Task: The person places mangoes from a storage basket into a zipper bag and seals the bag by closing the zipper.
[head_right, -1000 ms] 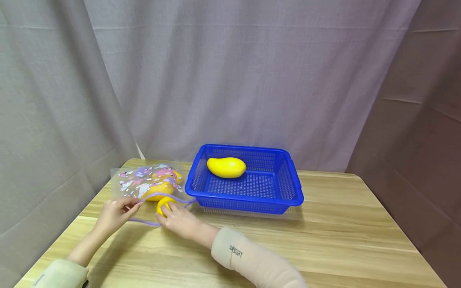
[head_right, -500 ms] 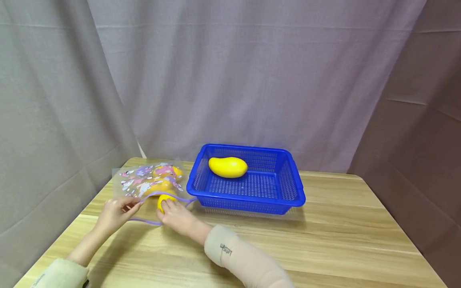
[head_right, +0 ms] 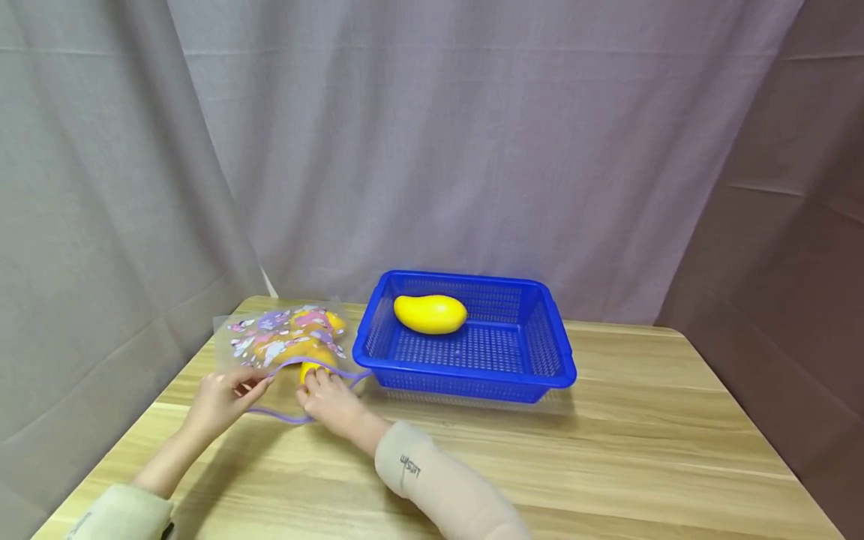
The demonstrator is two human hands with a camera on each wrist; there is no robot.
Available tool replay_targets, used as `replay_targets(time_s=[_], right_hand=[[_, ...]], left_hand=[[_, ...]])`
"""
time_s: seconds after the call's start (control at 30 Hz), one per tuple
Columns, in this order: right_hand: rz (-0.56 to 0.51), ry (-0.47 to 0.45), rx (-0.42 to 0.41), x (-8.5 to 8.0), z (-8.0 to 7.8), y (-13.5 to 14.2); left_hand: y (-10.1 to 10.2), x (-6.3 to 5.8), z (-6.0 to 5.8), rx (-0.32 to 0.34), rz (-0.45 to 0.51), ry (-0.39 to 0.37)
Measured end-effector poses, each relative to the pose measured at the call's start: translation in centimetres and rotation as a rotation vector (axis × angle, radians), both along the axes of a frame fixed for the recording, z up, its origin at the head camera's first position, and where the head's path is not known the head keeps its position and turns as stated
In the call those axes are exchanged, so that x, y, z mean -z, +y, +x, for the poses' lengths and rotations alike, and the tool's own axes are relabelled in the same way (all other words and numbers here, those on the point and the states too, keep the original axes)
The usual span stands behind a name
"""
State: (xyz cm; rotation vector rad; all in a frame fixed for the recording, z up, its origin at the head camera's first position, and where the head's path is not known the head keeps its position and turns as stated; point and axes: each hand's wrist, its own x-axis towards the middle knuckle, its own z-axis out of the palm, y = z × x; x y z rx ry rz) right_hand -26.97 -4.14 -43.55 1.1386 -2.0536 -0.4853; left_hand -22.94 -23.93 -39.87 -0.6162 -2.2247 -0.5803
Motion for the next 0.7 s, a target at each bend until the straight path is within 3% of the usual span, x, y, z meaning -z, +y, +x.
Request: replay_targets(time_s=[0.5,0.7], right_hand=[[-0.016,-0.088,0.187,1.0,0.4,-0.6],[0.076,-0.074,0.196,1.0,0.8,-0.2]], left_hand=[[0.2,0.2,-0.2,0.006,0.011,0.0],[0.1,0.0,-0.2,0.005,0.009,-0.007]])
